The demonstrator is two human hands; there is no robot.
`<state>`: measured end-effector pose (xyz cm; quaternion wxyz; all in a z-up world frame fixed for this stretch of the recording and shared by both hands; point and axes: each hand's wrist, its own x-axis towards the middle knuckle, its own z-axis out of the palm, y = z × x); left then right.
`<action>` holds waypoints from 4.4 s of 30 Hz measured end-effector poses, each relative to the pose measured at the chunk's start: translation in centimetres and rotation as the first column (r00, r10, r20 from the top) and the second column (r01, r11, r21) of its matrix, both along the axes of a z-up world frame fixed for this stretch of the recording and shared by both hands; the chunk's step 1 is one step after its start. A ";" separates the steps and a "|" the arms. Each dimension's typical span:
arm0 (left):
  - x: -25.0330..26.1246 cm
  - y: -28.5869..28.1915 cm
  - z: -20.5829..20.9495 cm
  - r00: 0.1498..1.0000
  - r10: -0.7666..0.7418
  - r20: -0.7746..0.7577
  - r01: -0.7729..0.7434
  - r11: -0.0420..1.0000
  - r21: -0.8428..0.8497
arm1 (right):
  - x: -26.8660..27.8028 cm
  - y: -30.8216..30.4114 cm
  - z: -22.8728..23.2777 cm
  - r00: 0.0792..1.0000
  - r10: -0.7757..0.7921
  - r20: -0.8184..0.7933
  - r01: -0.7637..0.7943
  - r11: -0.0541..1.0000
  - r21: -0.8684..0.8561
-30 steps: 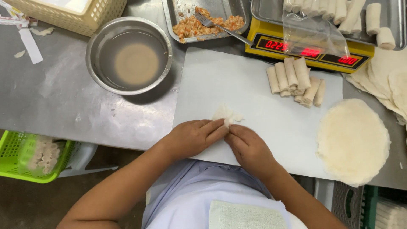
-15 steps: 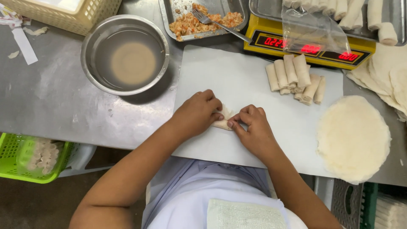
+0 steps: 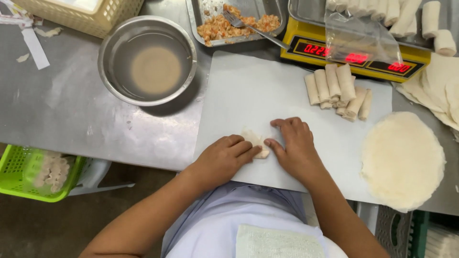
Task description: The person prepares spring rolls by placing a portion of meat filling onto a wrapper, rolling the wrapper around the filling, and then placing the finished rolls into plastic bags.
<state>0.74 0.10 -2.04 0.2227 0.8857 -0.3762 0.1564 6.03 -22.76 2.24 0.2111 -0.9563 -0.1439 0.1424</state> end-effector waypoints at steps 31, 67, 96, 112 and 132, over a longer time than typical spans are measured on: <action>-2.4 -2.8 -0.7 0.987 0.159 0.019 -0.160 0.986 0.041 | 3.1 3.9 5.0 0.908 0.405 -0.107 -0.416 0.837 -0.355; -3.1 -2.1 0.2 0.980 0.196 -0.016 -0.196 0.970 -0.143 | 2.4 -1.4 3.2 0.840 0.525 -0.133 -0.532 0.846 -0.018; -1.9 0.0 0.7 0.995 0.100 0.010 -0.099 0.995 -0.023 | 2.2 2.5 0.8 0.755 0.650 0.087 -0.401 0.563 -0.723; -1.9 1.0 0.8 0.989 0.092 0.118 -0.087 0.995 -0.046 | 5.3 5.6 4.4 0.865 0.494 -0.085 -0.468 0.737 -0.488; 0.7 2.0 0.7 0.997 -0.053 0.054 0.051 0.998 0.046 | -0.6 -2.7 1.7 0.886 0.450 -0.114 -0.464 0.860 -0.212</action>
